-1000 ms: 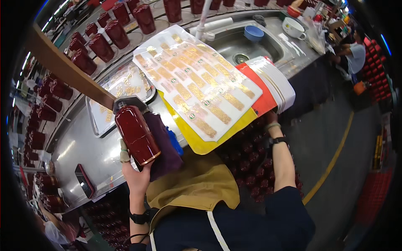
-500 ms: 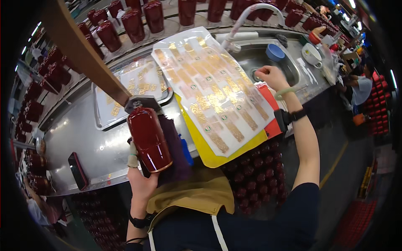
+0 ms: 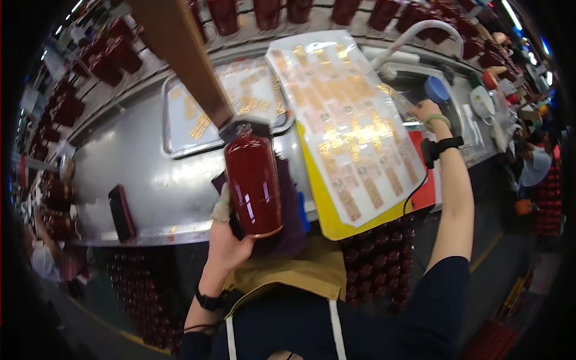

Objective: Applying decorative foil and alignment labels to red liquor bottles on a production line.

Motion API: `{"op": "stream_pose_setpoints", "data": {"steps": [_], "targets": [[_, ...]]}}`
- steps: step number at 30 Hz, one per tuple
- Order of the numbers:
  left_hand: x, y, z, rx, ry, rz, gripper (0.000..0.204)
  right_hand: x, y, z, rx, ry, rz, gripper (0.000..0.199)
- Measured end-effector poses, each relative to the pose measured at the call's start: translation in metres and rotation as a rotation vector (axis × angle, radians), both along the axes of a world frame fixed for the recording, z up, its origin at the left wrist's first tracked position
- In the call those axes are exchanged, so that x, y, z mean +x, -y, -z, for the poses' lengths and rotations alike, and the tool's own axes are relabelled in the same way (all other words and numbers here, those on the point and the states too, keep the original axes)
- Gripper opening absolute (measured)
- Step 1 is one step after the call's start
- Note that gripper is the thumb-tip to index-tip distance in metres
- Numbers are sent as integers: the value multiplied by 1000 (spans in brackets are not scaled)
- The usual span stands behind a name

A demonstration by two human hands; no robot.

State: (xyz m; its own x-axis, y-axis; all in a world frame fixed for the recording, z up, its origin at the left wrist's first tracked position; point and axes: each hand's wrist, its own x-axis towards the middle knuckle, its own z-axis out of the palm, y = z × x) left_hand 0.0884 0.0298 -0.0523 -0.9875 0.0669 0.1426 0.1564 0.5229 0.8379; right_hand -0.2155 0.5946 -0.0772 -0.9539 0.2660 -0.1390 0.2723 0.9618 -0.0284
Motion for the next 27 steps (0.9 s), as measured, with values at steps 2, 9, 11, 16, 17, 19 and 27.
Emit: {"op": "stream_pose_setpoints", "data": {"steps": [2, 9, 11, 16, 17, 19, 27], "targets": [[-8, -3, 1, 58, 18, 31, 98, 10, -31, 22, 348, 277, -15, 37], [-12, -13, -7, 40, -24, -11, 104, 11, -5, -17, 72, 47, -87, 39], [-8, -16, -13, -73, -297, -78, 107, 22, 25, -49, -42, 59, -140, 40], [-1, -4, 2, 77, -181, -31, 103, 88, 125, -118, -668, -66, -302, 35], [-1, -5, -5, 31, -193, -28, 103, 107, 142, -128, -670, -60, -301, 35], [-3, -11, -12, -51, -284, -63, 100, 143, 177, -144, -948, -59, -333, 33], [-2, -5, -3, 18, -267, 7, 99, 206, 249, -158, -1028, 17, -410, 26]]}}
